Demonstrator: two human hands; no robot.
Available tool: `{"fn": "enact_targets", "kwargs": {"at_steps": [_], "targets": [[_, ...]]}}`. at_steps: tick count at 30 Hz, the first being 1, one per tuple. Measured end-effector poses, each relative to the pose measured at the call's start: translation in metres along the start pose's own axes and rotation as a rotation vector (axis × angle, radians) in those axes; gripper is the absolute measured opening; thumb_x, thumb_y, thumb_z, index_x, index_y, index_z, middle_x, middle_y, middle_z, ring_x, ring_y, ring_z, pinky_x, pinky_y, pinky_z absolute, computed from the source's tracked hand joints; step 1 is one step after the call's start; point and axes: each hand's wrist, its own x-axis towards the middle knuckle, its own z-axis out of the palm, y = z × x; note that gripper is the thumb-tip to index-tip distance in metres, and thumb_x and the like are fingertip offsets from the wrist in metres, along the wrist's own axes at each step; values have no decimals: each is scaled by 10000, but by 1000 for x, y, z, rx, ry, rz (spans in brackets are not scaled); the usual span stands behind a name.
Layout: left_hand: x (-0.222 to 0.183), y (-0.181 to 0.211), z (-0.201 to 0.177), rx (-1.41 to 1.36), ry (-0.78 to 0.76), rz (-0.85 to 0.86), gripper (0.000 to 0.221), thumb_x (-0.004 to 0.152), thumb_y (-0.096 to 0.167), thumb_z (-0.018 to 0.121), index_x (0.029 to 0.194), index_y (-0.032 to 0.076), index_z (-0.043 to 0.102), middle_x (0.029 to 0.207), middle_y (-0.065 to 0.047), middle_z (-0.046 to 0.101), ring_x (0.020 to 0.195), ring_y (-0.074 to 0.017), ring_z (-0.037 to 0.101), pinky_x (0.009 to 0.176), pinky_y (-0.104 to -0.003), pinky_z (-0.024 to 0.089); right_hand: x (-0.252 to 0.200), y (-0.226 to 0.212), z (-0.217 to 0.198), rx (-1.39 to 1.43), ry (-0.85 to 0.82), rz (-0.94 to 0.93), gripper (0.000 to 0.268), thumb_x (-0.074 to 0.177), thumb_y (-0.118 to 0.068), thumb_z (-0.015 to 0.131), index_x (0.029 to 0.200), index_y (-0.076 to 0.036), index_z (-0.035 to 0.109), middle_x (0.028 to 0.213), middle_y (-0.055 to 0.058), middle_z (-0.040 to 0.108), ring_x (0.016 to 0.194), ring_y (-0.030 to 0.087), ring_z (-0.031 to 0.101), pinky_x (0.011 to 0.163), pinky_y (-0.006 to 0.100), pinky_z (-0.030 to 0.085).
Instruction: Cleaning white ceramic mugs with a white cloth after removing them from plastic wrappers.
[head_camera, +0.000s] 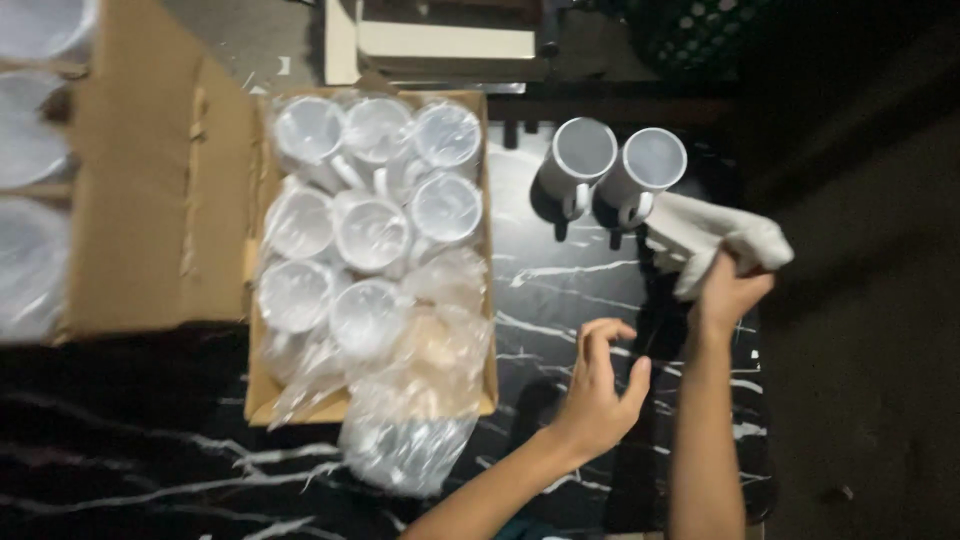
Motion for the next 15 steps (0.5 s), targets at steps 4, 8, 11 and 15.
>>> {"fn": "enact_targets", "kwargs": {"at_steps": [4,8,11,15], "targets": [[-39,18,-45,82,-37,69,355,972,56,649,1263,-12,456,1267,-205,484,1229,-366,527,1100,-431,440,14,-32,0,117,75,187,421,930,-30,679,1286,3,457,1256,122,608,1147,223,667,1014,356,588],[-71,27,-84,182,-59,74,285,951,32,653,1193,-2,507,1235,-199,503,1227,-370,541,1076,-439,449,37,-1,-21,146,80,167,470,956,-24,713,1310,25,408,1299,149,581,1183,242,646,1036,367,585],[-87,28,-104,256,-31,66,242,930,23,664,1139,8,545,1212,-191,520,1212,-376,553,1051,-444,457,44,11,-28,126,45,99,476,983,-15,734,1348,53,436,1340,174,591,1210,256,641,1060,374,567],[-101,27,-116,306,-3,29,224,910,20,680,1106,22,571,1206,-186,532,1192,-377,574,1006,-437,481,57,16,-34,100,26,118,517,936,8,644,1381,27,382,1356,168,570,1228,262,638,1063,383,572]]}}
